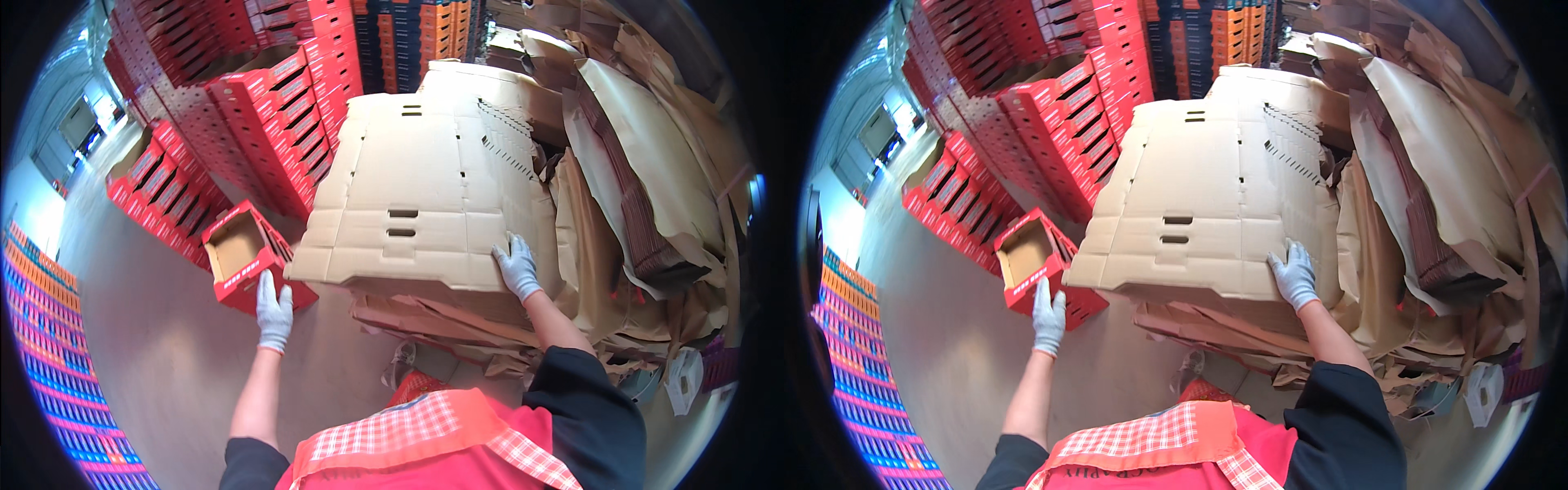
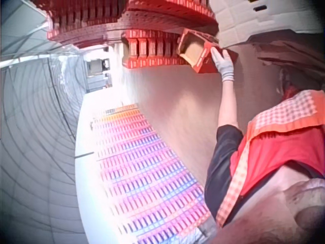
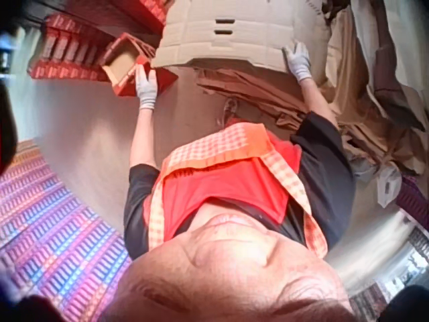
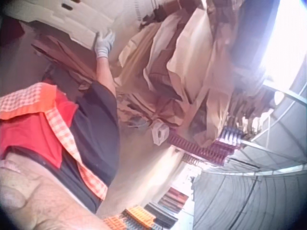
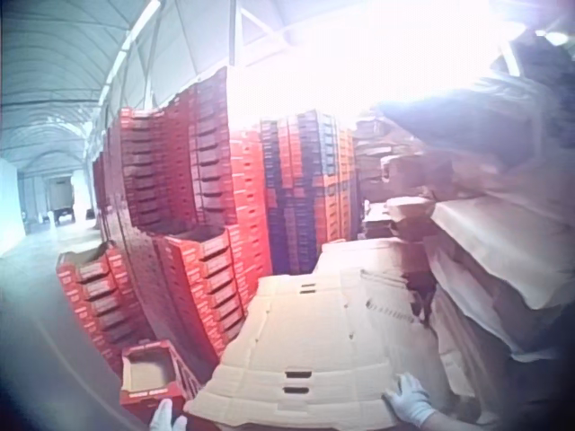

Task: The person folds flat cardboard sheets into red rectangular boxes and stacks them on the floor. The person repeatedly picks up flat sheets, folds them into box shape, and places them in a growing stack.

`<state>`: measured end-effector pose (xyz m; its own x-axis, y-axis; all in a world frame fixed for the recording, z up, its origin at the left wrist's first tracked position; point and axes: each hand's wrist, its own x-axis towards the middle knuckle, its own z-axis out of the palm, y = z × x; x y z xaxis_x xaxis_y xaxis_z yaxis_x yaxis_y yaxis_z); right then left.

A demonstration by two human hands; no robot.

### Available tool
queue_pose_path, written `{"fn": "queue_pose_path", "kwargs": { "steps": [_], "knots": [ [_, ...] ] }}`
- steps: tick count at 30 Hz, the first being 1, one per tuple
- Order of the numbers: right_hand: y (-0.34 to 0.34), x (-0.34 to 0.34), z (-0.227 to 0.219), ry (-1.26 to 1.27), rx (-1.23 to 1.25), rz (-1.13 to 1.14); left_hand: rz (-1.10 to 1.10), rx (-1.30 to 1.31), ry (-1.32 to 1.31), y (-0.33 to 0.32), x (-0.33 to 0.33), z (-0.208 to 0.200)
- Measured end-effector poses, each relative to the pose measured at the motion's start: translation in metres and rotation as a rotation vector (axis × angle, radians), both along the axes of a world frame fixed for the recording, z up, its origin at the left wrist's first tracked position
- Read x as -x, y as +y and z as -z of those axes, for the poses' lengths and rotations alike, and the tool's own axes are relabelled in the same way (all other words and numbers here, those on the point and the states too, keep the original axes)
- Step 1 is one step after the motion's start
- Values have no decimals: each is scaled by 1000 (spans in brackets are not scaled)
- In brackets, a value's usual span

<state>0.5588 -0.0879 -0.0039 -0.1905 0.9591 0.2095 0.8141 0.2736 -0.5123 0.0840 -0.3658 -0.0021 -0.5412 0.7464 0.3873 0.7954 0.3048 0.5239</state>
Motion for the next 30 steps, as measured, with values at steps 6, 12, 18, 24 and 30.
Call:
{"fn": "queue_pose_path", "kwargs": {
  "steps": [6,12,18,24,30],
  "knots": [
    [-14,6,-11,-77,124,96,-65,375,-288,191,95,-6],
    [-43,-11,7,-67,109,125,136,219,-1429,255,58,12],
    [-15,-78,3,858,615,562,343,608,-732,294,9,9],
    [-10,-85,-9,992,876,362,326,582,-1300,288,10,12],
    [1,-43,-14,994,830,315,421,573,-1430,288,61,-1]
  ]
}}
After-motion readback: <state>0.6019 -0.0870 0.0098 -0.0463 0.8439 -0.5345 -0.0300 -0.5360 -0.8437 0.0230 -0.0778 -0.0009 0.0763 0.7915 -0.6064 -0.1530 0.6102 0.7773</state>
